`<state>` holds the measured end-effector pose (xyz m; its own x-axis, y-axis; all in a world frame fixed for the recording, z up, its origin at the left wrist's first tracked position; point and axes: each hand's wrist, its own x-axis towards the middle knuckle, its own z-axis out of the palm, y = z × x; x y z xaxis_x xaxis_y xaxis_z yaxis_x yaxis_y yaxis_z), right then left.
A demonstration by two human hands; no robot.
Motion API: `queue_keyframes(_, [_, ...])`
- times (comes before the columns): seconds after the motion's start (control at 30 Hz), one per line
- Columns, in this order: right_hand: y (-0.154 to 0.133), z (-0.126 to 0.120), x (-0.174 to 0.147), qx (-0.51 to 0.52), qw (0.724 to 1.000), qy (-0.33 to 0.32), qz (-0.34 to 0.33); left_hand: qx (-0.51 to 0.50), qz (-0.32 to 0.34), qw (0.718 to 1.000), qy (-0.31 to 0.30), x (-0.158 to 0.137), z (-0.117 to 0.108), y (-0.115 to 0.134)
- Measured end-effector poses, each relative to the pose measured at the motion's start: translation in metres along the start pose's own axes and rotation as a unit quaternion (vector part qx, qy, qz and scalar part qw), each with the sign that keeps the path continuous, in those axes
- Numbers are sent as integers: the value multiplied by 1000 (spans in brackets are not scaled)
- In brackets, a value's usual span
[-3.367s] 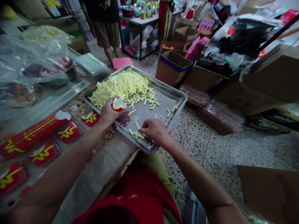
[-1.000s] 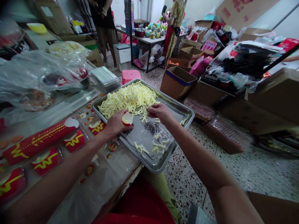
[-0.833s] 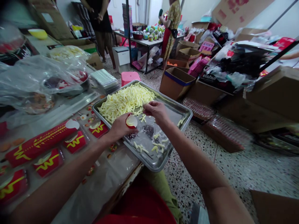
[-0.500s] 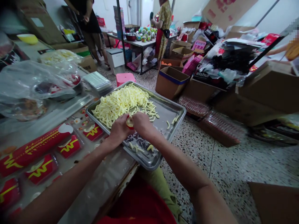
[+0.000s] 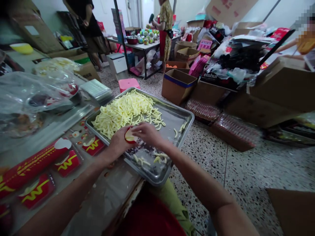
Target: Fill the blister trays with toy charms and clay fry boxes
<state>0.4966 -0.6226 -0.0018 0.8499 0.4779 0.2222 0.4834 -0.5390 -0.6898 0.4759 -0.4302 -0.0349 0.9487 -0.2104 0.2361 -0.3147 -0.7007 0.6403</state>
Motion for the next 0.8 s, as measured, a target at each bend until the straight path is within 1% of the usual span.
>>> queue_keyframes(0.07, [22,-19,5,-48,997,45,48,-20,-29,999,-15,6,-5,-4])
queue_keyframes(0.1, [32,-25,9,-91,993,45,58,-23,-36,999,-20,10,-7,-5])
queue_keyframes(0.13, [40,-29,13,-138,989,27,51,-24,-39,999,-23,13,-8,-6])
queue_keyframes(0.23, [52,-27,24,-257,964,-70,-31,-15,-36,999,-29,19,-9,-9])
queue_keyframes(0.3, [52,-21,29,-301,945,-101,-76,-11,-37,999,-37,19,-9,-11])
queue_keyframes(0.33, [52,-19,31,-307,942,-102,-84,-9,-40,998,-41,19,-9,-11])
queue_keyframes(0.37, [50,-18,31,-299,946,-95,-77,-3,-45,998,-41,19,-9,-11])
queue_keyframes(0.4, [48,-18,31,-278,956,-81,-50,7,-49,998,-37,18,-8,-10])
queue_keyframes(0.47, [40,-17,27,-203,977,-42,44,46,-54,997,-26,17,-7,-6])
queue_keyframes(0.5, [34,-17,24,-158,983,-21,91,71,-50,996,-23,16,-6,-3])
queue_keyframes(0.53, [27,-14,21,-120,985,-2,125,95,-43,994,-21,15,-5,1])
queue_keyframes(0.57, [19,-11,17,-95,985,12,140,117,-31,992,-21,13,-4,5])
queue_keyframes(0.67, [-4,9,5,-97,988,16,118,143,18,989,-17,7,-2,15])
queue_keyframes(0.73, [-13,25,0,-87,990,20,107,122,44,991,-5,3,-1,16])
queue_keyframes(0.8, [-18,35,-4,-41,994,34,98,85,54,995,9,-2,1,14])
